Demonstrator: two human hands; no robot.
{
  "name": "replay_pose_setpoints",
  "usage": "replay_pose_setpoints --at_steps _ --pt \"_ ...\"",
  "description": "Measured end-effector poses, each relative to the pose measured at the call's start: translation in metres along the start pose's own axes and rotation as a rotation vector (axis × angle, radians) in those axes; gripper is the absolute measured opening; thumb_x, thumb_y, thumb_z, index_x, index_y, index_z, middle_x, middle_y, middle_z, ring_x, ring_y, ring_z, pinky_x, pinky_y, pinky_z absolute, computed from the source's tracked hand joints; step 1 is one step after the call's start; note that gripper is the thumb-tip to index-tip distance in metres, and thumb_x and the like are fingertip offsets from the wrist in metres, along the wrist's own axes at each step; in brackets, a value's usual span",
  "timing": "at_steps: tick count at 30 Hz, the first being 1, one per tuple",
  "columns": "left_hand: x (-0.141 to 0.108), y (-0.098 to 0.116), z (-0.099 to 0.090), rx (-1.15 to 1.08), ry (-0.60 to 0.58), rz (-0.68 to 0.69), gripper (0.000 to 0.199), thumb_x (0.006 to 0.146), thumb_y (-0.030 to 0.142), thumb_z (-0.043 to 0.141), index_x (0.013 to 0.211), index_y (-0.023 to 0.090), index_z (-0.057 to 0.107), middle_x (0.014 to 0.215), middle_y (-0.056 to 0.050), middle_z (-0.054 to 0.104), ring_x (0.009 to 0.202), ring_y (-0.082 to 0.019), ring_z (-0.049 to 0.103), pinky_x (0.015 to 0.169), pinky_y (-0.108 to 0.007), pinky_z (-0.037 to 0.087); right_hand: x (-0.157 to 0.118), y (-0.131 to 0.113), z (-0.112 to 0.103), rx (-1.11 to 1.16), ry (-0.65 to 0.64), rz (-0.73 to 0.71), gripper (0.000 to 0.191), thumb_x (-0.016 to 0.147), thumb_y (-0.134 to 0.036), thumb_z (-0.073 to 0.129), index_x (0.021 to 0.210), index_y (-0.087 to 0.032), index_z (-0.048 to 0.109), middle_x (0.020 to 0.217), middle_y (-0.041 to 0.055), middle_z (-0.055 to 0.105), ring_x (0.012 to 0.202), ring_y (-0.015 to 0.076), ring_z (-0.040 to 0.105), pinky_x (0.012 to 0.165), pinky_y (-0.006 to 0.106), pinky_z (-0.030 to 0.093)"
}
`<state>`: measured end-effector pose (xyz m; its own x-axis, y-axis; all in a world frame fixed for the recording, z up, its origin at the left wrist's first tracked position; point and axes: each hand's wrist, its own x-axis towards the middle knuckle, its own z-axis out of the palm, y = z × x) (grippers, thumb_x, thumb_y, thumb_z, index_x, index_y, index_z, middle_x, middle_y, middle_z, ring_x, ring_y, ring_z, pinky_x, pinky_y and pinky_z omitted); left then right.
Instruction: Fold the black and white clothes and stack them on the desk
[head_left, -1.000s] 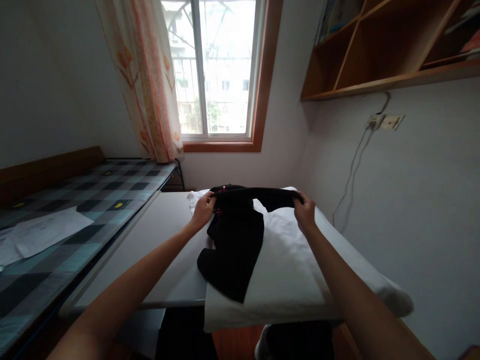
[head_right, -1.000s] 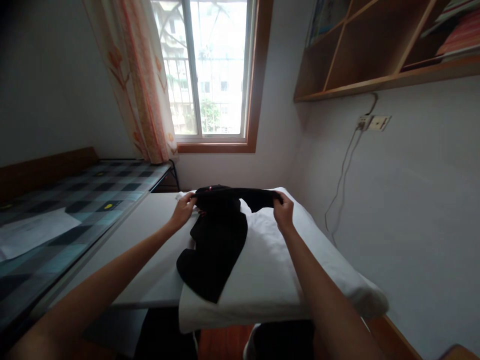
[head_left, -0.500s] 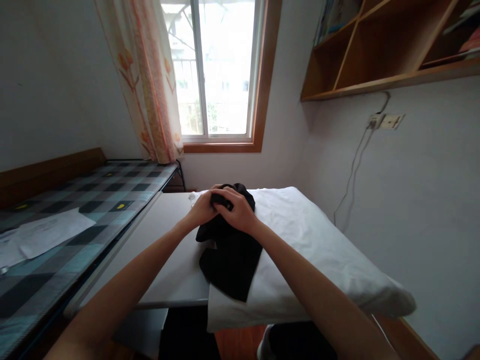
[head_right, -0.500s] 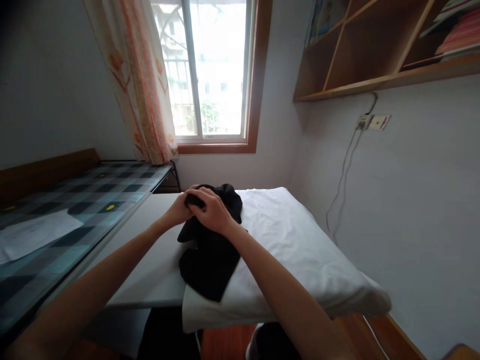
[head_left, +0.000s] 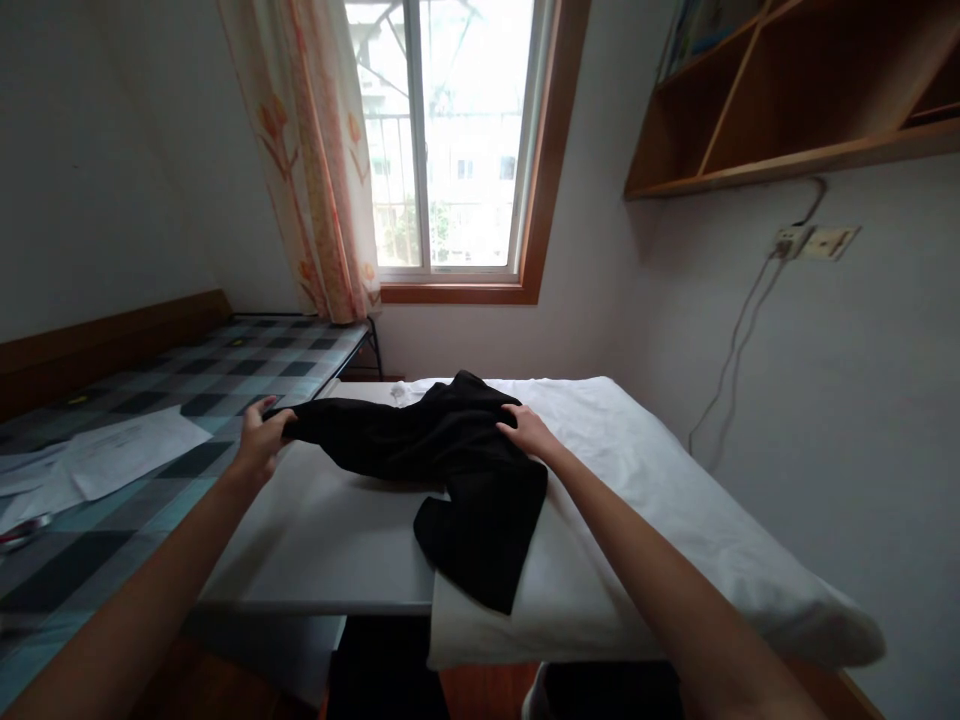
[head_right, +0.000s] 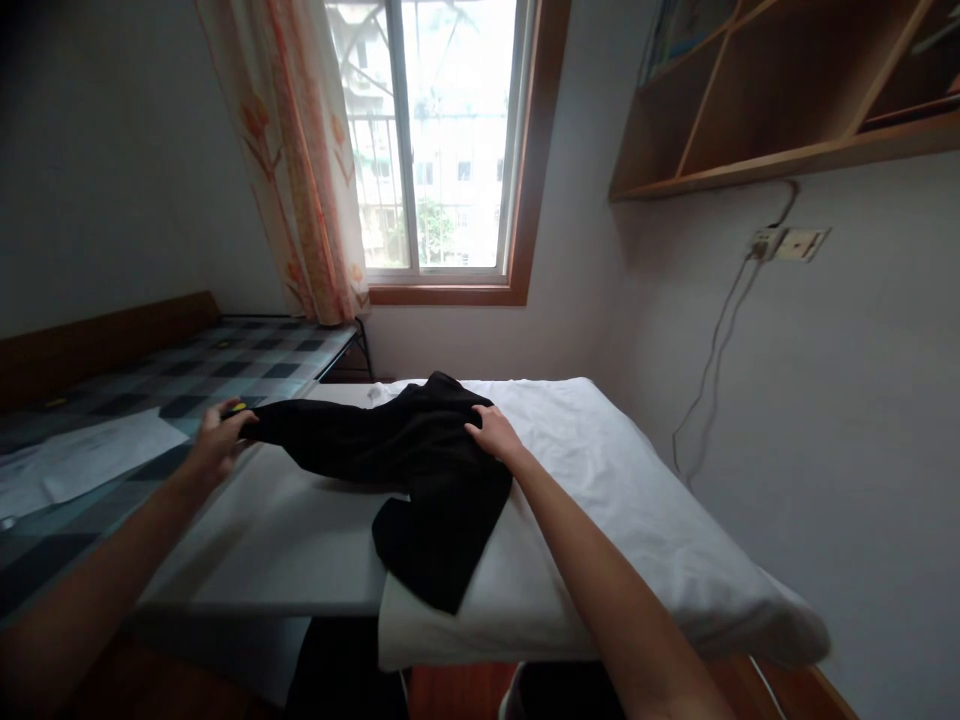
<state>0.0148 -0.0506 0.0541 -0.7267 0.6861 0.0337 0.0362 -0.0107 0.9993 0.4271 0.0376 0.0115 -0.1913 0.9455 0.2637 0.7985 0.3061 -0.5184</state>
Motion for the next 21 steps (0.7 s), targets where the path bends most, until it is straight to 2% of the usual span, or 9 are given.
replay_pose_setpoints --at_steps 2,3,4,6,9,13,15,18,21 --pt "0.012 -0.006 -0.003 0.177 0.159 0.205 0.062 0.062 0.013 0.069 0.121 0.021 0.051 0.108 -0.005 0.058 0.101 -0.021 0.060 0.088 -0.039 0.052 0.001 0.005 0.011 -0.002 -0.081 0.037 0.036 0.085 -0.027 0.060 0.119 -0.014 0.063 0.118 0.0132 0.066 0.109 0.0232 0.061 0.095 0.032 0.044" --pt "0.014 -0.008 -0.001 0.263 0.135 0.319 0.059 0.062 0.016 0.070 0.119 0.020 0.053 0.113 -0.007 0.057 0.109 -0.024 0.057 0.094 -0.041 0.049 0.001 0.004 0.015 -0.005 -0.107 0.037 0.031 0.087 -0.026 0.058 0.115 -0.015 0.065 0.114 0.0120 0.068 0.105 0.0227 0.063 0.091 0.031 0.046" --pt "0.013 -0.010 0.004 0.341 0.050 0.413 0.053 0.064 0.020 0.069 0.115 0.019 0.057 0.116 -0.008 0.057 0.114 -0.026 0.055 0.098 -0.042 0.047 0.001 0.003 0.019 -0.011 -0.123 0.029 0.027 0.087 -0.024 0.056 0.110 -0.015 0.067 0.110 0.0111 0.069 0.101 0.0223 0.064 0.088 0.031 0.047" --pt "0.007 -0.012 0.021 0.459 -0.227 0.527 0.039 0.068 0.029 0.065 0.105 0.019 0.064 0.116 -0.009 0.061 0.116 -0.029 0.055 0.097 -0.043 0.047 0.001 -0.002 0.021 -0.035 -0.139 0.008 0.021 0.088 -0.022 0.053 0.101 -0.016 0.069 0.102 0.0102 0.071 0.093 0.0218 0.066 0.082 0.030 0.047" --pt "-0.011 -0.014 0.061 0.533 -0.542 0.606 0.038 0.070 0.041 0.064 0.100 0.019 0.068 0.112 -0.010 0.066 0.111 -0.029 0.059 0.094 -0.042 0.048 -0.005 -0.013 0.017 -0.024 -0.142 -0.033 0.017 0.087 -0.020 0.054 0.093 -0.017 0.070 0.094 0.0087 0.072 0.085 0.0197 0.066 0.076 0.027 0.046" --pt "-0.029 -0.016 0.120 0.541 -0.647 0.698 0.043 0.069 0.048 0.067 0.101 0.019 0.068 0.109 -0.011 0.068 0.115 -0.029 0.057 0.103 -0.044 0.041 -0.023 -0.030 0.005 0.151 -0.149 -0.178 0.016 0.087 -0.020 0.056 0.094 -0.017 0.070 0.089 0.0057 0.073 0.078 0.0165 0.066 0.072 0.025 0.047" --pt "-0.031 -0.017 0.144 0.578 -0.676 0.687 0.042 0.068 0.048 0.070 0.099 0.020 0.068 0.103 -0.010 0.069 0.109 -0.029 0.060 0.100 -0.044 0.042 -0.030 -0.037 -0.001 0.216 -0.146 -0.255 0.018 0.088 -0.023 0.055 0.095 -0.018 0.070 0.088 0.0049 0.073 0.077 0.0163 0.066 0.071 0.026 0.048" --pt "-0.031 -0.017 0.166 0.616 -0.748 0.668 0.038 0.067 0.047 0.071 0.092 0.019 0.068 0.090 -0.008 0.070 0.090 -0.026 0.065 0.087 -0.041 0.048 -0.031 -0.037 -0.006 0.225 -0.087 -0.254 0.024 0.090 -0.027 0.051 0.105 -0.020 0.069 0.079 0.0023 0.071 0.070 0.0154 0.065 0.069 0.027 0.048" --pt "-0.035 -0.015 0.171 0.544 -0.817 0.743 0.032 0.070 0.045 0.069 0.086 0.018 0.067 0.086 -0.007 0.069 0.081 -0.022 0.064 0.082 -0.038 0.049 -0.019 -0.023 -0.005 0.150 0.007 -0.069 0.036 0.090 -0.026 0.049 0.124 -0.022 0.062 0.067 -0.0003 0.067 0.063 0.0163 0.063 0.068 0.029 0.049"
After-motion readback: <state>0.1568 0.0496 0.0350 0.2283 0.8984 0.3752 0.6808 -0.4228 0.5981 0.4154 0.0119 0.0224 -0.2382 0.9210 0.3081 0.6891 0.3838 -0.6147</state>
